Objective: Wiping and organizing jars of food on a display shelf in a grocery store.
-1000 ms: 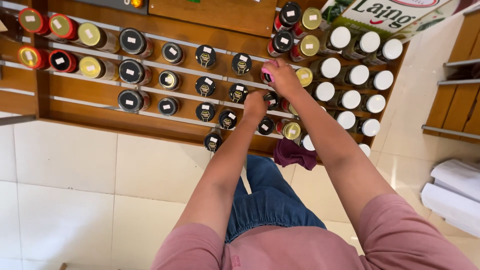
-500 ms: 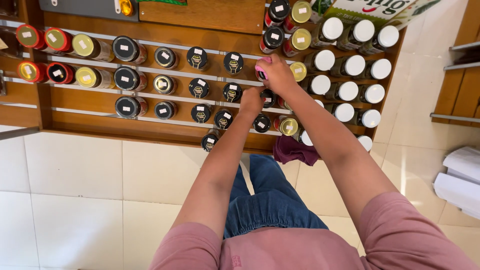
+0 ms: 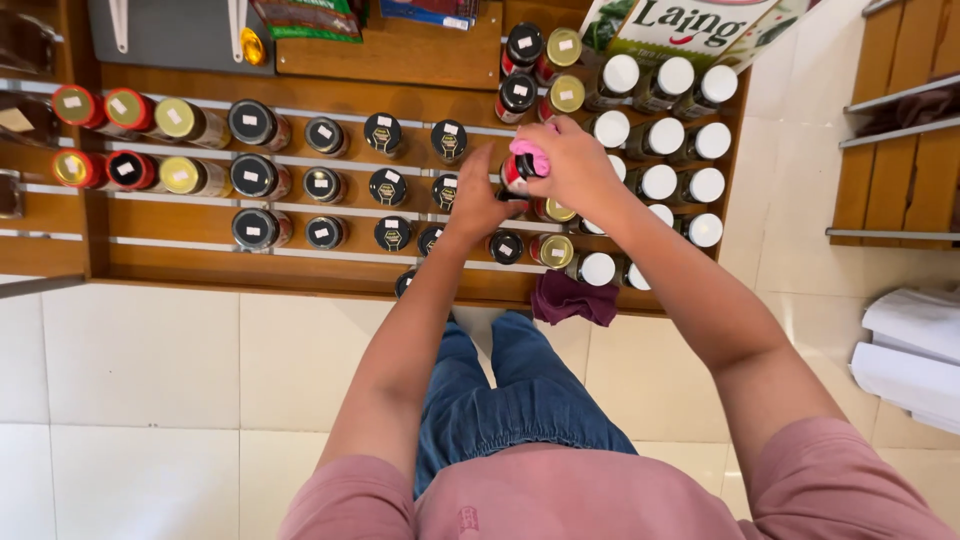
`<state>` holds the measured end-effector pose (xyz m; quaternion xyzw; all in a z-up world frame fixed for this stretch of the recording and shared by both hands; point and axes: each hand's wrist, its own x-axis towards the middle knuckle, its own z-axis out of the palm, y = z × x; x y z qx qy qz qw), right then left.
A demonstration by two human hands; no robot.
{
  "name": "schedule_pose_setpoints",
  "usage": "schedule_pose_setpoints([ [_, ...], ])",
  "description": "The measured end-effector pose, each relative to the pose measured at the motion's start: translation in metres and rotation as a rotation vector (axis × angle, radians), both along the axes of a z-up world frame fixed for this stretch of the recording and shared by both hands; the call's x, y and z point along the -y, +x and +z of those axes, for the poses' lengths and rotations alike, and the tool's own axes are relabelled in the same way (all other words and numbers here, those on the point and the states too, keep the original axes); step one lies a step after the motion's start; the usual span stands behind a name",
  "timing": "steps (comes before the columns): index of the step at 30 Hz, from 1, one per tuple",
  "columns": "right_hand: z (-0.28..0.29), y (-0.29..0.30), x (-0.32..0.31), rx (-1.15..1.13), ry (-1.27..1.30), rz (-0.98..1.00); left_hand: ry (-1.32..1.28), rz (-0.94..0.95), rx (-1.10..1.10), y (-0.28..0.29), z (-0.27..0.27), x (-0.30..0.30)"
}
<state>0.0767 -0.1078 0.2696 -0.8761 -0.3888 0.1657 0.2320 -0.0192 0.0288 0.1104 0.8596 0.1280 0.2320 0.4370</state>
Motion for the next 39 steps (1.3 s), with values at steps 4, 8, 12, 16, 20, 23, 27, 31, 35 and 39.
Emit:
schedule_pose_setpoints([
  [4, 0.074, -0.021, 0.009, -0.022, 0.108, 0.084, 0.034, -0.217, 0.244, -0.017, 0.105, 0.001],
  [8, 0.108, -0.042, 0.022, -0.059, 0.089, 0.115, -0.530, -0.413, -0.120, -0.042, 0.139, 0.019],
  [12, 0.093, -0.072, 0.039, 0.383, 0.379, 0.157, -0.659, -0.331, -0.085, -0.064, 0.150, 0.052],
  [16, 0.094, -0.092, 0.052, 0.040, 0.716, -0.015, -0.895, -0.359, -0.059, -0.081, 0.150, 0.070],
  [20, 0.108, -0.136, 0.046, -0.133, 1.091, -0.506, -1.167, -0.393, 0.008, -0.083, 0.152, 0.075],
  [23, 0.111, -0.169, 0.040, 0.518, 0.758, -0.217, -1.277, -0.391, 0.084, -0.086, 0.172, 0.078],
  [27, 0.103, -0.174, 0.042, 0.724, 0.634, -0.172, -1.382, -0.358, 0.155, -0.097, 0.201, 0.079],
  [31, 0.113, -0.163, 0.044, 0.495, 0.883, -0.277, -1.369, -0.441, 0.193, -0.097, 0.208, 0.076],
  [35, 0.115, -0.127, 0.052, -0.621, 1.289, -0.317, -1.435, -0.638, 0.119, -0.100, 0.196, 0.066],
  [39, 0.119, -0.103, 0.067, -1.383, 1.138, -0.217, -1.422, -0.867, -0.101, -0.109, 0.210, 0.062],
])
